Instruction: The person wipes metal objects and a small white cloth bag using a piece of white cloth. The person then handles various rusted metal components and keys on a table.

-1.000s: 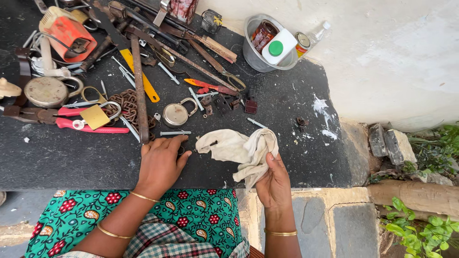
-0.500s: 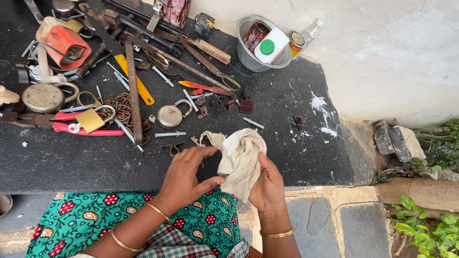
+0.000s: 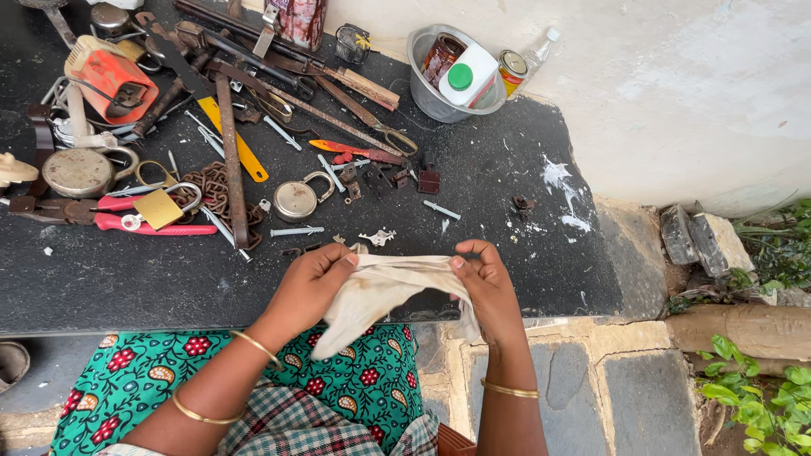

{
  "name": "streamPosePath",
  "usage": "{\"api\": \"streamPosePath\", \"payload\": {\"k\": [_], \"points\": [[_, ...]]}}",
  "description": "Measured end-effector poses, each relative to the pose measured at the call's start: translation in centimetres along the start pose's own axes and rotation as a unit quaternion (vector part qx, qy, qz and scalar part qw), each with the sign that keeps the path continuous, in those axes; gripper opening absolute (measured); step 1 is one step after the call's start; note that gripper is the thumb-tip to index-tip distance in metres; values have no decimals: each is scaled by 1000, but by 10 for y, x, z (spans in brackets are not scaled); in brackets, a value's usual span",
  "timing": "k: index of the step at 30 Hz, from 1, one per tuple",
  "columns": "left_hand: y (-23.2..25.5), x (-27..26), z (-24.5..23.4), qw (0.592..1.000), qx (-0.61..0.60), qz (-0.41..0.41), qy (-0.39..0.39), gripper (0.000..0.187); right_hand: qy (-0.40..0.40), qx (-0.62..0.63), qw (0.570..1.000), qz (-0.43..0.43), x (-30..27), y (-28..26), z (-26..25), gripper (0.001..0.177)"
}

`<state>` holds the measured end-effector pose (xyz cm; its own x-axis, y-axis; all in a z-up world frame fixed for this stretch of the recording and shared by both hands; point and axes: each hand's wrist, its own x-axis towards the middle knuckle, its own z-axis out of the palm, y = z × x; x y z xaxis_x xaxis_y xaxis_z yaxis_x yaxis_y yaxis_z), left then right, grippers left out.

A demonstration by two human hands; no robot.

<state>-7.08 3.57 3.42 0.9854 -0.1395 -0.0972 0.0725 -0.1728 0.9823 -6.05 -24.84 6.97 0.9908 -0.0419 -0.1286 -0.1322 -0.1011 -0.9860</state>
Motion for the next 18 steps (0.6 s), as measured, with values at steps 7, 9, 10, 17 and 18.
{"api": "streamPosePath", "payload": {"k": [7,9,10,17,18], "points": [[3,-25,0,908,312,242,140,23,67,-287,940,-170,7,13,0,20],[-2,-31,8,896,411,168,-11,26,5,-284,950,-134,3,10,5,13],[-4,-34,16,886,423,187,-32,33,-36,-317,937,-144,0,9,9,13],[-30,-34,45,843,470,260,-8,33,-188,-462,851,-162,-7,18,46,26],[-34,-34,45,840,473,265,2,30,-184,-460,852,-171,-7,20,49,25]]}}
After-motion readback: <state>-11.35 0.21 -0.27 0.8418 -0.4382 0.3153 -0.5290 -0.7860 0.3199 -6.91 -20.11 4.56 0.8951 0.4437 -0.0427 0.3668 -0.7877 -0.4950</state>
